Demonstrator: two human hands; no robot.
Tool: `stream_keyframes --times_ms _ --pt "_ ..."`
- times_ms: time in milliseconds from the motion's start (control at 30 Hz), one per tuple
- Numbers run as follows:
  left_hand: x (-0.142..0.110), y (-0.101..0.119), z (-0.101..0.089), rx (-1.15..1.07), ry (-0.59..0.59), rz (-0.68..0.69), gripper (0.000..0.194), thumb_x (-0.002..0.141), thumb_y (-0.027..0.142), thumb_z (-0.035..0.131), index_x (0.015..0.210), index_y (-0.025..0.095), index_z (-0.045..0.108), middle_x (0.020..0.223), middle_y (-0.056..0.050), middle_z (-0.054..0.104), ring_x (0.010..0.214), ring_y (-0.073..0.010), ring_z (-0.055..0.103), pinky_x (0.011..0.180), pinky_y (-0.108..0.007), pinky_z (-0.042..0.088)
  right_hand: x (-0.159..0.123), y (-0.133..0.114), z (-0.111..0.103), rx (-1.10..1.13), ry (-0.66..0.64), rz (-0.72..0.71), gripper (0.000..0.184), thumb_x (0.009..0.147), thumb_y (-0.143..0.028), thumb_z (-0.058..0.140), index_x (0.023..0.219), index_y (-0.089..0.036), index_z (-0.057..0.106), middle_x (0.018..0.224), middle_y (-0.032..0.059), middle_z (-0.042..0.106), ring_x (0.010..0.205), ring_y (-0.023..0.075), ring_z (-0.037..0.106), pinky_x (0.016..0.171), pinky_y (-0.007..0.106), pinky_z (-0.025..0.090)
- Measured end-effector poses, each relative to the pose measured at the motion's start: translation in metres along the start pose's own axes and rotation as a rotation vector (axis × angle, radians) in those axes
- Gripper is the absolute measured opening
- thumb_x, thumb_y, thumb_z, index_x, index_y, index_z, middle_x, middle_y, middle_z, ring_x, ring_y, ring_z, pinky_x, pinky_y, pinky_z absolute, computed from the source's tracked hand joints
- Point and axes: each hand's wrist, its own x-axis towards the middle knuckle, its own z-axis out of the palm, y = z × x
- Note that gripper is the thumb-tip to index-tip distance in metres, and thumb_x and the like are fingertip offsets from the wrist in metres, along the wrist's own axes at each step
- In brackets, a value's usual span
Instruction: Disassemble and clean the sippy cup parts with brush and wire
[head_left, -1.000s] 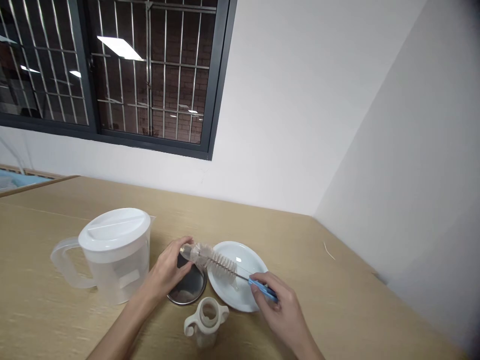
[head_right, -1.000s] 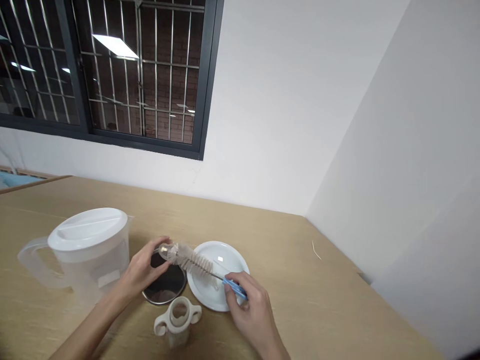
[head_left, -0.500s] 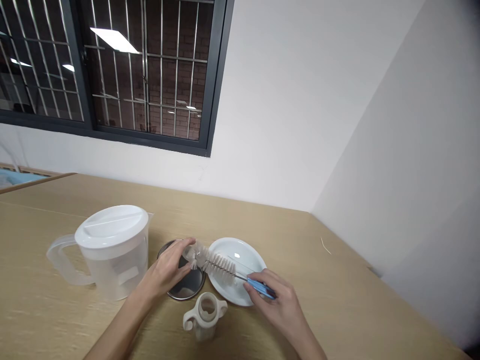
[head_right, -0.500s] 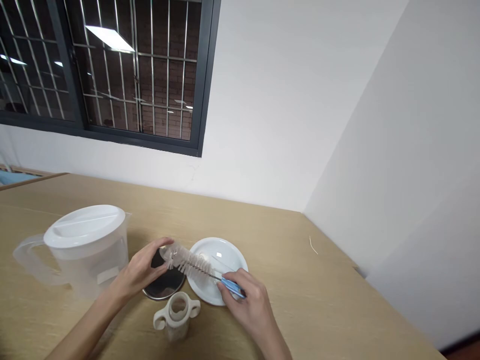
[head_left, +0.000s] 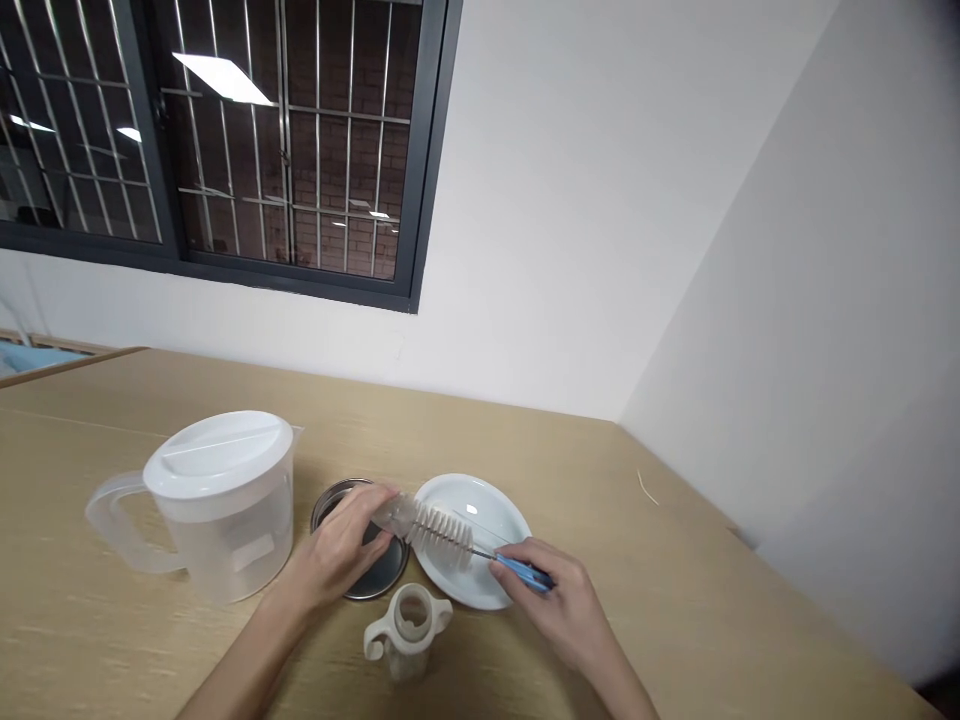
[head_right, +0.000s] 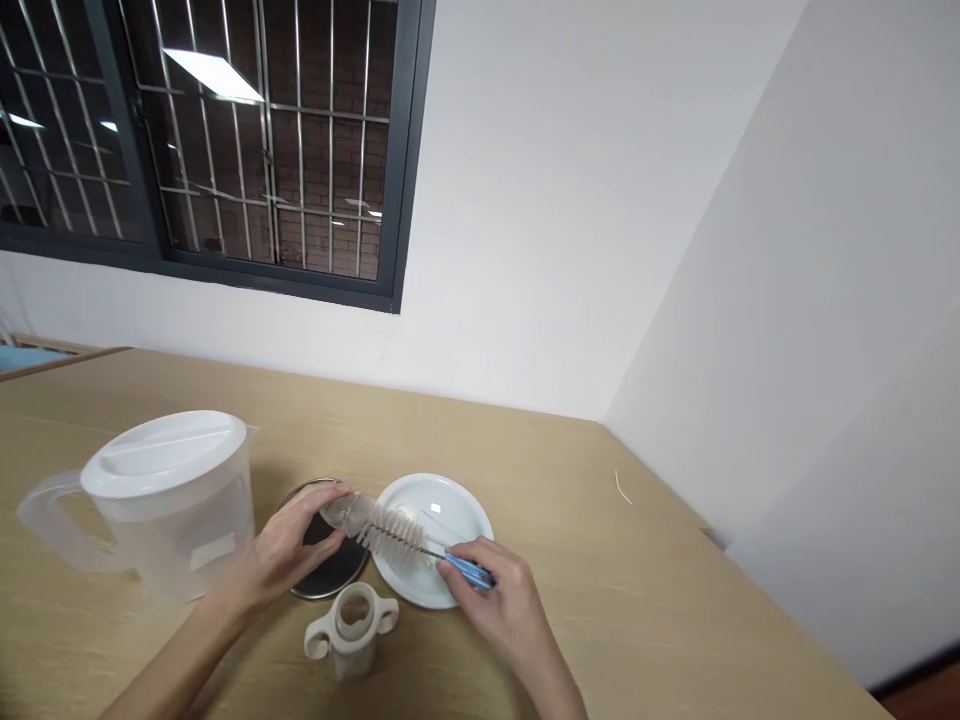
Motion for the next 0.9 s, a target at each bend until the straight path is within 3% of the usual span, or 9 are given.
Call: stream_keyframes --times_ms 367,533,667,900 --pt "0.000 0.013 -0.003 0.012 -0.098 0.083 0.049 0.088 0.011 0.052 0.134 0.027 0.051 0.131 -0.007 0.063 0.123 -0.0232 0.059 0.108 -0.037 0.045 0.000 -0.004 0.004 0.014 -0.038 0.004 0.024 0.090 -0.040 0.061 0.087 -0.021 0.075 0.081 0.0059 0.073 0.073 0.0196 0.068 0.066 0.026 0.052" --pt "0.002 0.003 -0.005 0.057 -0.123 0.048 0.043 0.091 0.018 0.053 0.133 0.026 0.049 0.129 -0.007 0.064 0.120 -0.0225 0.060 0.105 -0.037 0.047 0.001 -0.003 0.002 0.015 -0.065 0.046 0.025 0.091 -0.042 0.061 0.089 -0.021 0.075 0.083 0.0053 0.073 0.075 0.0198 0.067 0.067 0.027 0.050" --pt "0.003 -0.006 -0.009 0.097 -0.074 0.026 0.039 0.092 0.023 0.055 0.131 0.025 0.047 0.125 -0.006 0.065 0.118 -0.0215 0.061 0.102 -0.037 0.050 0.002 0.002 -0.002 0.003 -0.039 0.058 0.022 0.090 -0.041 0.063 0.089 -0.022 0.074 0.083 0.0050 0.072 0.076 0.0199 0.066 0.068 0.027 0.049" --pt "0.001 0.000 -0.009 0.118 -0.094 -0.025 0.041 0.092 0.024 0.056 0.132 0.026 0.046 0.129 -0.004 0.064 0.121 -0.0204 0.059 0.105 -0.036 0.048 -0.001 0.005 -0.004 0.035 -0.035 0.036 0.019 0.089 -0.039 0.065 0.091 -0.022 0.074 0.084 0.0045 0.071 0.076 0.0195 0.066 0.067 0.027 0.049"
